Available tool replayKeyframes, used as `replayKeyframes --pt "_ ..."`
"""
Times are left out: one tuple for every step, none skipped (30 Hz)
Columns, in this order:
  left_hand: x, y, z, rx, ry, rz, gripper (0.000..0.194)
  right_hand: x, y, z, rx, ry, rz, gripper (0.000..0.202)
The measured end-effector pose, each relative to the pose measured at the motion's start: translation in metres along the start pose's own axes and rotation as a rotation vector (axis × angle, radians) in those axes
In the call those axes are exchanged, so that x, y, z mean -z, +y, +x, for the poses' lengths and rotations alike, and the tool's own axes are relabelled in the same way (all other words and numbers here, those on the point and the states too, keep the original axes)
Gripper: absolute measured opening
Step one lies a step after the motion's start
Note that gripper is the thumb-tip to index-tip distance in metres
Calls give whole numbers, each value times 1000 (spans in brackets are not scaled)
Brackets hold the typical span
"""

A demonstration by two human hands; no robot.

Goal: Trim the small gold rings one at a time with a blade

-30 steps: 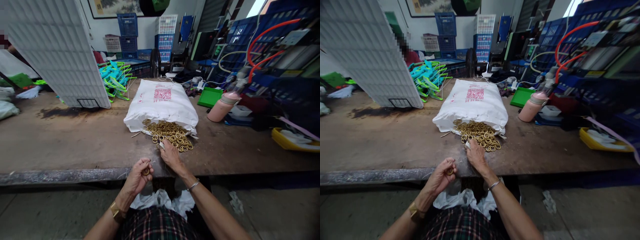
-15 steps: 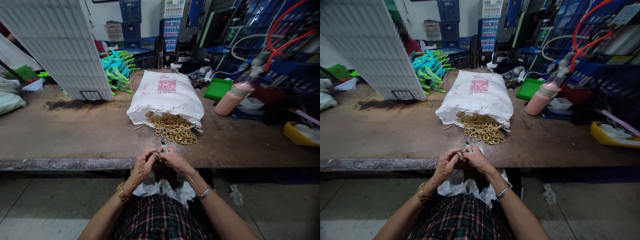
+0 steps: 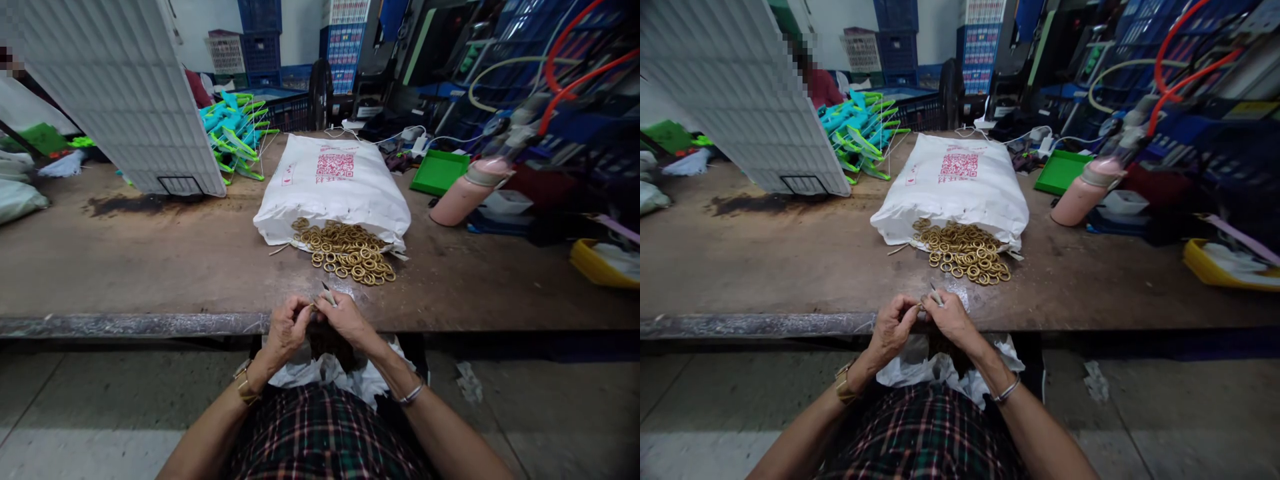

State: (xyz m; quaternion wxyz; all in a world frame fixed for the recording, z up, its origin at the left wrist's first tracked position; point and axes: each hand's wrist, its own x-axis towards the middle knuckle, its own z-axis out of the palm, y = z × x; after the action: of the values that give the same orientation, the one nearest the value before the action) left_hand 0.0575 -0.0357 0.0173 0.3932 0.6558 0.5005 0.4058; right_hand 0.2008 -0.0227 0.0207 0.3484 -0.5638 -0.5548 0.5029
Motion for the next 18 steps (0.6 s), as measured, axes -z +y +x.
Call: replayKeyframes --pt "0 1 0 35 -5 -49 14 -1 0 1 2 8 -12 29" --pt "0 2 0 83 -17 -108 15 -1 1 1 -3 17 -19 28" --pt "0 2 0 138 -38 -173 16 -2 1 2 -3 27 -29 27" --pt "0 3 0 195 -67 -237 18 -3 1 2 3 36 -45 25" --pt "0 4 0 249 -101 -298 20 -4 1 3 15 47 -65 24" --pt "1 5 0 296 -136 -353 22 -4 1 3 28 58 -87 23" --pt "1 5 -1 337 -164 -402 24 -4 1 3 42 68 -109 23" --pt "1 6 -1 369 -181 -446 25 -4 0 2 55 74 -125 22" --pt "2 6 -1 395 -191 -487 26 -4 -1 2 67 77 -133 22" --pt "2 6 -1 412 -195 -524 27 -4 -2 2 77 75 -128 22" --pt "1 6 -2 421 -194 -558 27 -3 -2 2 84 70 -113 21" --pt "1 6 -2 422 -188 -589 27 -3 -2 2 87 67 -96 21" --pt "0 5 -2 418 -178 -617 27 -2 -1 2 87 71 -89 21" --pt "0 5 -2 413 -165 -643 27 -1 0 2 90 81 -102 20" --pt "-1 5 -2 408 -150 -663 27 -1 1 2 104 100 -142 20" --pt "-1 5 -2 406 -135 -677 27 0 3 1 129 119 -208 19" --pt "-2 5 -2 404 -123 -683 27 0 4 0 163 125 -285 18" --pt "-2 6 -2 403 -112 -682 28 0 4 -2 201 114 -361 17"
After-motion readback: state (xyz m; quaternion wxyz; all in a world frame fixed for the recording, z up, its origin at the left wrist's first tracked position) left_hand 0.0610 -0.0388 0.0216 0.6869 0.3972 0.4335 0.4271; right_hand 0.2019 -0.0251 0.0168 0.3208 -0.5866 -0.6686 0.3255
